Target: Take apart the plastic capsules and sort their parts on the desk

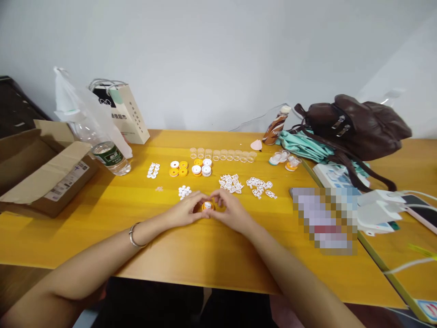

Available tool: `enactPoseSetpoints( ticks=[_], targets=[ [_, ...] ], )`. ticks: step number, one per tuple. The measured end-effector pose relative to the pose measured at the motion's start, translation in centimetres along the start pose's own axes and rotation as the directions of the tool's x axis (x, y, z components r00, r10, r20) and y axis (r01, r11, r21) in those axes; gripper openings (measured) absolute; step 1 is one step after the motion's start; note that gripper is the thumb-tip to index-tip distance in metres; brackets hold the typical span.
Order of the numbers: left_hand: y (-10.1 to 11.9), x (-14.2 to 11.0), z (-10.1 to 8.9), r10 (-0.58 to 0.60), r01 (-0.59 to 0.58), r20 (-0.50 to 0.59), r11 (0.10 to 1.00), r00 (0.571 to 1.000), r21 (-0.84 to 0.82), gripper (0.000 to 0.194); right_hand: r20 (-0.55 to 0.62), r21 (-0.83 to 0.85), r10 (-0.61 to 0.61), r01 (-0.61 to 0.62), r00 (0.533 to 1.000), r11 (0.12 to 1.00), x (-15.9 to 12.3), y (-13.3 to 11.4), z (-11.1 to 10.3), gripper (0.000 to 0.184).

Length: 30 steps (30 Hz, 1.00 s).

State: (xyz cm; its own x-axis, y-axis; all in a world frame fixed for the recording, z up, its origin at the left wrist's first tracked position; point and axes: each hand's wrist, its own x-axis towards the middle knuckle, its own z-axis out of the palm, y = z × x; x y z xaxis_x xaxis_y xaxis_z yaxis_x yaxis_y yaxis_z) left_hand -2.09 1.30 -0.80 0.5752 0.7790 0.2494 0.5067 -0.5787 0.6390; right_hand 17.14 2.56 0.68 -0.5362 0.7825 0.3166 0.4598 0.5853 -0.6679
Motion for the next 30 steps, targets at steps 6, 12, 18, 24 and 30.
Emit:
enactPoseSetpoints(
  ticks=[6, 12, 18, 24, 30],
  targets=[
    [0.0, 0.0, 0.1, -0.016, 0.017, -0.019, 1.0, 1.0, 0.022, 0.017, 0.018, -0.019, -0.113, 0.113, 0.993, 0.993, -0.4, 0.0, 1.6, 0.007],
    [0.5, 0.1, -0.1, -0.015, 0.015, -0.017, 1.0, 1.0, 0.021, 0.018, -0.12, -0.02, -0.206, 0.205, 0.971, 0.979, -0.6, -0.2, 1.9, 0.015],
    [0.8, 0.0, -0.1, 0.015, -0.013, -0.025, 0.999, 1.0, 0.045, 0.03, -0.209, 0.196, -0.067, 0.109, 0.976, 0.975, -1.0, -0.5, 1.6, 0.02],
    [1.0, -0.1, 0.0, 0.039, -0.039, 0.057, 0.999, 0.998, 0.005, 0.043, -0.241, 0.587, 0.209, -0.029, 0.948, 0.809, -0.6, 0.0, 1.6, 0.019],
    [1.5, -0.2, -0.3, 0.057, -0.056, 0.007, 0.988, 0.998, -0.143, 0.046, -0.137, 0.707, 0.219, -0.06, 0.966, 0.705, -0.2, -0.4, 0.6, 0.02]
  ],
)
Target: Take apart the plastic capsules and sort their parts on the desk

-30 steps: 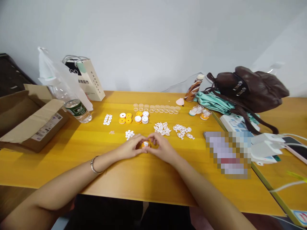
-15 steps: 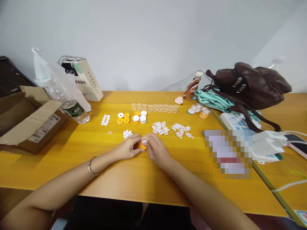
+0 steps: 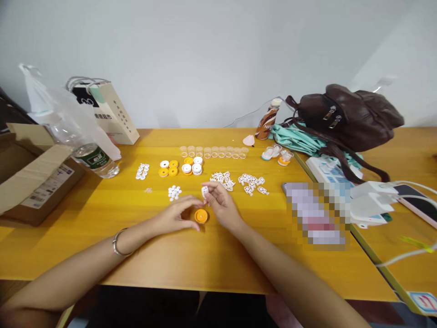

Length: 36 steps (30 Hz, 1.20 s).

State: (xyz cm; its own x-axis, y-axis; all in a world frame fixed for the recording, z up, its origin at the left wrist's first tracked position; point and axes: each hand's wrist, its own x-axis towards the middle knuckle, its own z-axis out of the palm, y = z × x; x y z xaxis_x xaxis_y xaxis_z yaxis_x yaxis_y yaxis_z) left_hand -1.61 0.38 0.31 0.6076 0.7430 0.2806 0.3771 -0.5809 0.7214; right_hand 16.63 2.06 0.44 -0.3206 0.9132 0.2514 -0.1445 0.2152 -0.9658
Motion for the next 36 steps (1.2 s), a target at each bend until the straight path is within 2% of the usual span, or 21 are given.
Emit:
enactPoseSetpoints(
  ticks=[3, 5, 8, 13, 18, 25, 27, 29, 32, 36],
  targets=[
    [0.2, 0.0, -0.5, -0.016, 0.0, -0.211, 0.997, 0.977, -0.078, 0.04, 0.035, 0.069, 0.055, -0.058, 0.998, 0.996, 0.0, -0.3, -0.3, 0.024],
    [0.4, 0.2, -0.7, -0.049, 0.009, -0.304, 0.991, 0.952, -0.134, 0.035, 0.046, 0.146, 0.092, -0.098, 0.995, 0.984, -0.1, -0.3, -0.3, 0.027],
    [0.8, 0.6, -0.5, -0.066, -0.018, -0.313, 0.965, 0.947, -0.261, 0.031, 0.062, 0.252, 0.134, -0.145, 0.989, 0.957, -0.4, -0.4, -0.1, 0.031],
    [1.5, 1.7, 0.4, -0.092, -0.08, -0.332, 0.879, 0.939, -0.47, 0.02, 0.099, 0.329, 0.146, -0.17, 0.984, 0.929, -0.5, -0.9, 0.1, 0.033],
    [1.8, 1.7, 0.5, -0.098, -0.11, -0.36, 0.85, 0.928, -0.515, 0.021, 0.08, 0.34, 0.174, -0.191, 0.981, 0.921, -0.4, -1.5, 0.2, 0.032],
    [1.7, 1.1, 0.3, -0.037, -0.123, -0.397, 0.921, 0.917, -0.369, 0.019, 0.078, 0.282, 0.176, -0.191, 0.981, 0.94, -0.4, -1.0, 0.3, 0.024],
    [1.5, 0.9, 0.1, -0.003, -0.114, -0.432, 0.962, 0.902, -0.246, 0.019, 0.063, 0.242, 0.174, -0.184, 0.983, 0.953, -0.4, -0.9, 0.2, 0.02],
    [1.0, 0.6, -0.1, 0.102, -0.133, -0.421, 0.99, 0.901, -0.045, 0.02, 0.067, 0.182, 0.183, -0.193, 0.981, 0.964, -0.4, -0.9, 0.2, 0.015],
    [0.2, 0.3, -0.2, 0.282, -0.205, -0.317, 0.945, 0.905, 0.256, 0.024, 0.053, 0.119, 0.223, -0.228, 0.973, 0.966, -0.4, -0.8, 0.3, 0.014],
    [-0.2, 0.3, 0.1, 0.375, -0.227, -0.266, 0.861, 0.888, 0.456, 0.03, 0.014, 0.098, 0.26, -0.261, 0.965, 0.96, -0.4, -0.5, 0.3, 0.014]
  ],
)
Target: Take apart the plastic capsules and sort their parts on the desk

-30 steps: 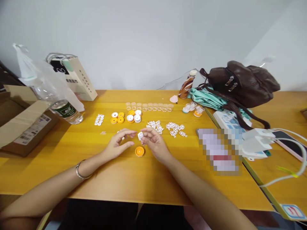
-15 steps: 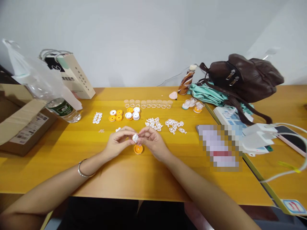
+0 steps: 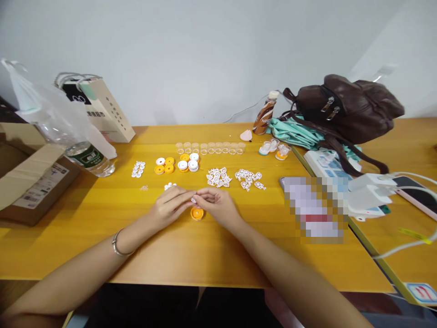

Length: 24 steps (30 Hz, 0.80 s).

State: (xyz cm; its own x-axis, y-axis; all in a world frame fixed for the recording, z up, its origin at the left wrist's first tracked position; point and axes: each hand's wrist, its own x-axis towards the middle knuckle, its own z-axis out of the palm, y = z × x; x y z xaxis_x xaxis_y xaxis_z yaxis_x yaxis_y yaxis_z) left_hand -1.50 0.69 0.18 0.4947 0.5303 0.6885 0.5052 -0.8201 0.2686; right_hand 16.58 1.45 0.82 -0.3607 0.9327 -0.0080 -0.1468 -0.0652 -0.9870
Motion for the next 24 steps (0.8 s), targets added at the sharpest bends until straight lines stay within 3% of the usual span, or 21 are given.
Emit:
enactPoseSetpoints(
  ticks=[5, 15, 21, 24],
  targets=[
    [0.2, -0.1, 0.3, 0.042, -0.043, 0.021, 0.996, 0.999, 0.077, 0.03, -0.009, -0.064, -0.045, 0.044, 0.999, 0.997, 0.0, 0.3, -0.1, 0.011],
    [0.4, 0.0, 1.0, 0.098, -0.095, -0.015, 0.985, 0.995, 0.146, 0.024, -0.104, -0.21, -0.023, 0.001, 0.994, 0.978, -0.1, 0.4, 0.2, 0.01],
    [0.2, 0.1, 1.0, 0.07, -0.069, -0.02, 0.995, 0.997, 0.071, 0.026, -0.132, -0.165, 0.026, -0.048, 0.991, 0.985, 0.3, 0.4, 0.1, 0.008],
    [0.2, 0.2, 0.8, -0.011, 0.009, -0.034, 0.999, 0.999, -0.045, 0.024, -0.107, -0.118, 0.061, -0.074, 0.992, 0.99, 0.5, 0.0, 0.0, 0.01]
  ],
)
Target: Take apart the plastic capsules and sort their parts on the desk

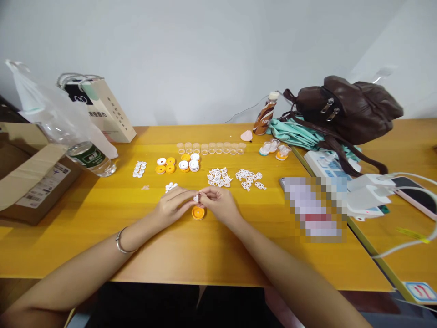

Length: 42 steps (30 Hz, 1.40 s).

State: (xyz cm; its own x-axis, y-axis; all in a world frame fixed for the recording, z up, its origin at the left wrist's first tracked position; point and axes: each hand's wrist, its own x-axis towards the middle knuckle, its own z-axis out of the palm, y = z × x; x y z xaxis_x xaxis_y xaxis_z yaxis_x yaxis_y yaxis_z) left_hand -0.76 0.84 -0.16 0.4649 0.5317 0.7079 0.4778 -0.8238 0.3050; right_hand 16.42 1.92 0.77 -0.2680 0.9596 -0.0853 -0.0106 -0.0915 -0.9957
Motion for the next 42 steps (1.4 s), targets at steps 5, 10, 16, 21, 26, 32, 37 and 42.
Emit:
enactPoseSetpoints(
  ticks=[5, 10, 16, 21, 26, 32, 37, 42],
  targets=[
    [-0.1, 0.0, 0.1, -0.298, 0.274, -0.043, 0.917, 0.953, -0.289, 0.019, 0.076, 0.039, -0.001, -0.002, 0.997, 0.999, 0.1, -0.3, -0.3, 0.017],
    [-0.3, 0.0, 0.2, -0.42, 0.373, -0.013, 0.819, 0.907, -0.435, 0.018, 0.114, -0.067, -0.091, 0.099, 0.989, 0.993, -0.1, -0.3, -0.5, 0.022],
    [0.5, 0.2, -0.3, -0.264, 0.225, -0.092, 0.926, 0.96, -0.303, 0.019, 0.232, -0.168, -0.115, 0.156, 0.966, 0.973, -0.2, -0.4, -0.3, 0.027],
    [0.9, 0.5, -0.4, -0.247, 0.205, -0.133, 0.942, 0.96, -0.265, 0.017, 0.21, -0.161, -0.118, 0.153, 0.971, 0.975, -0.3, -0.6, 0.0, 0.03],
    [0.6, 0.6, -0.5, -0.352, 0.282, -0.199, 0.908, 0.914, -0.311, 0.015, 0.082, -0.333, -0.222, 0.237, 0.972, 0.913, 0.3, -0.6, -1.1, 0.03],
    [0.3, 0.4, -0.5, -0.378, 0.306, -0.16, 0.886, 0.912, -0.349, 0.018, -0.236, -0.466, -0.421, 0.278, 0.876, 0.84, 2.7, 0.1, -3.8, 0.024],
    [0.4, 0.3, -0.2, -0.372, 0.308, -0.123, 0.88, 0.92, -0.361, 0.018, -0.251, -0.612, -0.471, 0.238, 0.846, 0.754, 4.4, 0.8, -4.9, 0.026],
    [0.3, 0.2, -0.1, -0.356, 0.296, -0.111, 0.885, 0.928, -0.359, 0.018, -0.225, -0.619, -0.461, 0.239, 0.859, 0.748, 5.2, 1.3, -5.1, 0.026]
  ],
)
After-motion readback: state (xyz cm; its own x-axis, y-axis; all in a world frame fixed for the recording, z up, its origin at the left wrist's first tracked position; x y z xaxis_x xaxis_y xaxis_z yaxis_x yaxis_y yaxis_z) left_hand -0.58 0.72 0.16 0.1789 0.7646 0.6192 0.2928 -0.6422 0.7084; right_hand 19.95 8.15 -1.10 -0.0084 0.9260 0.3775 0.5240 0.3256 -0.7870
